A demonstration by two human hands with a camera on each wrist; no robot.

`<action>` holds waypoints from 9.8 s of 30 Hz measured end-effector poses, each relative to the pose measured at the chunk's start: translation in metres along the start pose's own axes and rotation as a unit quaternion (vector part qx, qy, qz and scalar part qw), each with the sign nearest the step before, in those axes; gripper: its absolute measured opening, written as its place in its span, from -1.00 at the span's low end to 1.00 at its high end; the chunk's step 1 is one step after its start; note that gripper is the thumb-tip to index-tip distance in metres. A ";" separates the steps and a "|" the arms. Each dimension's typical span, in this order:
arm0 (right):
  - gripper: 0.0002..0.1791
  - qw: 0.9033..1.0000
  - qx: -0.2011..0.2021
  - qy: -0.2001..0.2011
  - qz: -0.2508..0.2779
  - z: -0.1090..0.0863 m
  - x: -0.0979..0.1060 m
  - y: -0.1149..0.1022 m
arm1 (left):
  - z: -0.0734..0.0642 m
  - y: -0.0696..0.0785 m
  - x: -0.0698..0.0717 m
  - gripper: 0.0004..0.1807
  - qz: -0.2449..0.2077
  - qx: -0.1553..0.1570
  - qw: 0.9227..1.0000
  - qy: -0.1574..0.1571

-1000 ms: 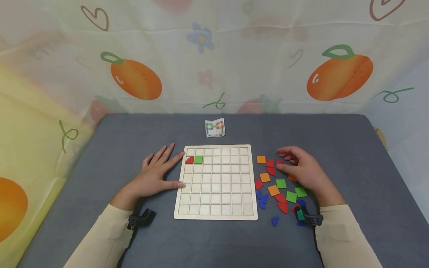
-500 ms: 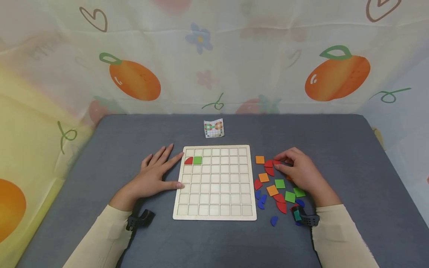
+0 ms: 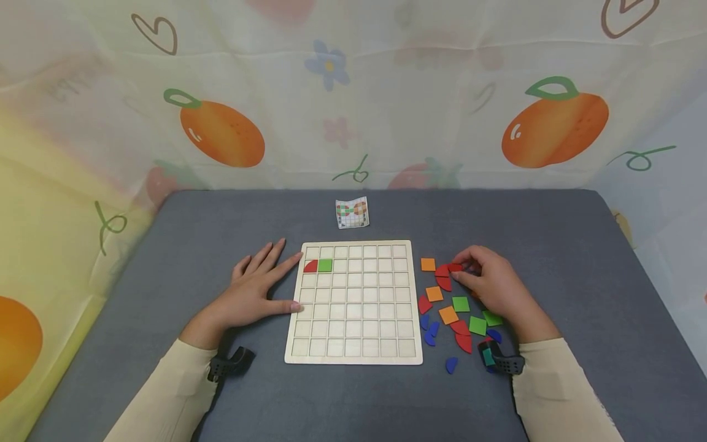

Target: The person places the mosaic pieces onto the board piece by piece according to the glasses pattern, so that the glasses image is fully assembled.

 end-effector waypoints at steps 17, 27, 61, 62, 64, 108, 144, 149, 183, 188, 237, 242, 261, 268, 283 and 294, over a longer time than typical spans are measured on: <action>-0.67 0.994 -0.004 0.102 0.040 -0.007 0.005 -0.013 | -0.001 0.000 0.001 0.22 0.003 0.002 1.000 -0.003; -0.72 0.994 -0.004 0.089 0.061 -0.008 0.002 -0.036 | -0.001 -0.002 0.000 0.22 0.003 0.000 1.000 0.000; -0.65 0.981 0.067 0.012 0.182 0.014 -0.058 -0.101 | 0.001 0.000 0.000 0.22 0.001 -0.001 1.000 0.000; -0.67 0.981 0.065 0.012 0.185 0.015 -0.059 -0.103 | 0.001 0.000 0.000 0.22 0.002 -0.001 1.000 0.001; -0.73 0.979 0.065 0.015 0.190 0.019 -0.064 -0.106 | 0.001 0.000 0.001 0.22 0.001 -0.001 1.000 0.000; -0.80 0.991 0.004 -0.040 0.129 0.075 -0.113 -0.139 | 0.002 0.001 0.001 0.22 0.002 0.009 1.000 -0.010; -0.54 0.959 0.074 -0.011 0.272 0.015 -0.049 -0.086 | 0.001 0.000 0.000 0.21 0.003 0.004 1.000 -0.004; -0.52 0.958 0.080 0.018 0.275 0.007 -0.032 -0.069 | 0.001 0.001 0.000 0.21 0.005 0.006 1.000 -0.003; -0.57 0.997 0.068 0.023 -0.009 -0.002 -0.028 -0.023 | 0.001 0.000 -0.001 0.22 0.005 0.004 1.000 0.003; -0.72 0.997 0.069 0.044 -0.012 -0.002 -0.031 -0.023 | 0.001 0.000 -0.001 0.22 0.007 0.005 1.000 0.000; -0.72 0.970 0.068 -0.018 0.233 0.030 -0.112 -0.144 | 0.003 -0.001 -0.001 0.22 0.011 0.007 1.000 0.000; -0.71 0.969 0.071 -0.026 0.233 0.036 -0.124 -0.152 | 0.002 0.000 0.000 0.20 0.007 0.005 1.000 0.002; -0.73 0.991 0.073 -0.028 0.105 0.055 -0.150 -0.178 | 0.001 0.000 0.002 0.17 -0.001 -0.002 1.000 0.002; -0.77 0.995 0.077 -0.025 0.050 0.058 -0.155 -0.181 | 0.001 -0.001 0.001 0.19 -0.002 -0.010 1.000 0.011; -0.71 0.994 0.082 -0.027 0.066 0.058 -0.157 -0.180 | 0.002 -0.002 0.000 0.19 0.001 -0.005 1.000 0.003; -0.70 0.985 0.098 -0.038 0.135 0.052 -0.151 -0.176 | 0.003 -0.005 -0.003 0.20 -0.006 -0.009 1.000 0.010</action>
Point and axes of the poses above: each hand's wrist, its own z-axis towards the middle knuckle, its own x-axis out of the back of the hand, y = z × x, the point moved 1 cm from there along z, towards the middle knuckle, and after that the axes turned 3 degrees about x, right-handed, at the moved point
